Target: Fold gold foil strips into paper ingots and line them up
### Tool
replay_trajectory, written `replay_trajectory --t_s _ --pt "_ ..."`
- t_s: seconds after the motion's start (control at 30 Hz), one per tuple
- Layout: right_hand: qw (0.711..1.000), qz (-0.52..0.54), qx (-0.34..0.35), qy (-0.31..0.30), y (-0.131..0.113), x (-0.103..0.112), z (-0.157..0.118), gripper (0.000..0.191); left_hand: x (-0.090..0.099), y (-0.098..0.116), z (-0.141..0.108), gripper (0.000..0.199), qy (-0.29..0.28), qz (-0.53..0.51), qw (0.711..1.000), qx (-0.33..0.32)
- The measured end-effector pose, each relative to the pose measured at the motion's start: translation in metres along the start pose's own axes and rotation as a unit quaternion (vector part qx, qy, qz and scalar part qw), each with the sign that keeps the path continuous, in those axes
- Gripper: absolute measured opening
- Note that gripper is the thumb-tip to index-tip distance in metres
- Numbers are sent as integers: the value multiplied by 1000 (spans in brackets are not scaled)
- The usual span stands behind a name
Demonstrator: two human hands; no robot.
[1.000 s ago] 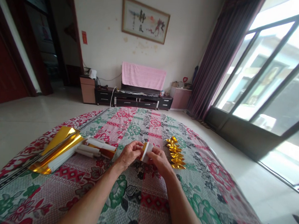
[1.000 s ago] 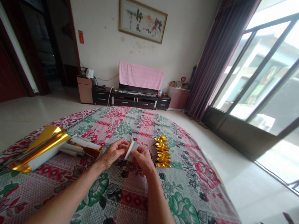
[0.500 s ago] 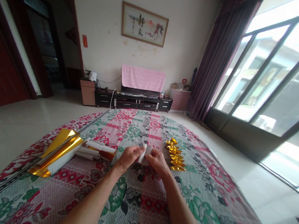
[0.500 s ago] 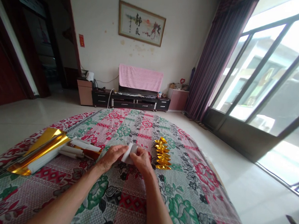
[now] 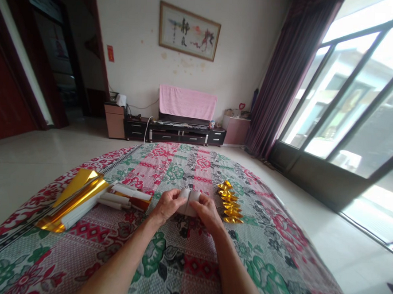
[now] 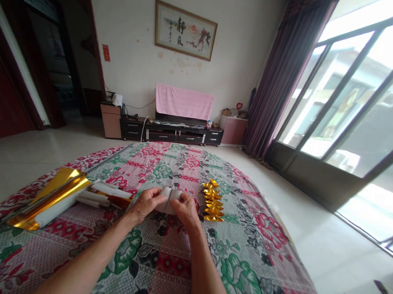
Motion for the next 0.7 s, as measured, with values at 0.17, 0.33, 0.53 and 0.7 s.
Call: replay_trajectory --t_s 0.17,0.33,0.53,0.7 --pt "999 32 -12 -16 -2 -3 -2 17 4 -2 3 23 14 -19 1000 -10" --pt "997 73 -11 -9 -5 -3 -2 31 4 2 6 30 10 3 999 -45" --pt "997 63 -42 27 0 3 -3 56 -1 9 2 31 -3 56 996 -67" --pt "997 52 -40 40 1 7 -3 54 -6 9 -1 34 -23 47 997 -56"
Point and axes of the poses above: each hand's wrist, its own z-axis towards the middle knuckle, its own x-axis out of the back of the hand, y = z × x, the point moved 9 cm from there along z, towards the middle knuckle, and after that the axes turned 9 degrees about -z, right-handed, at the moved point
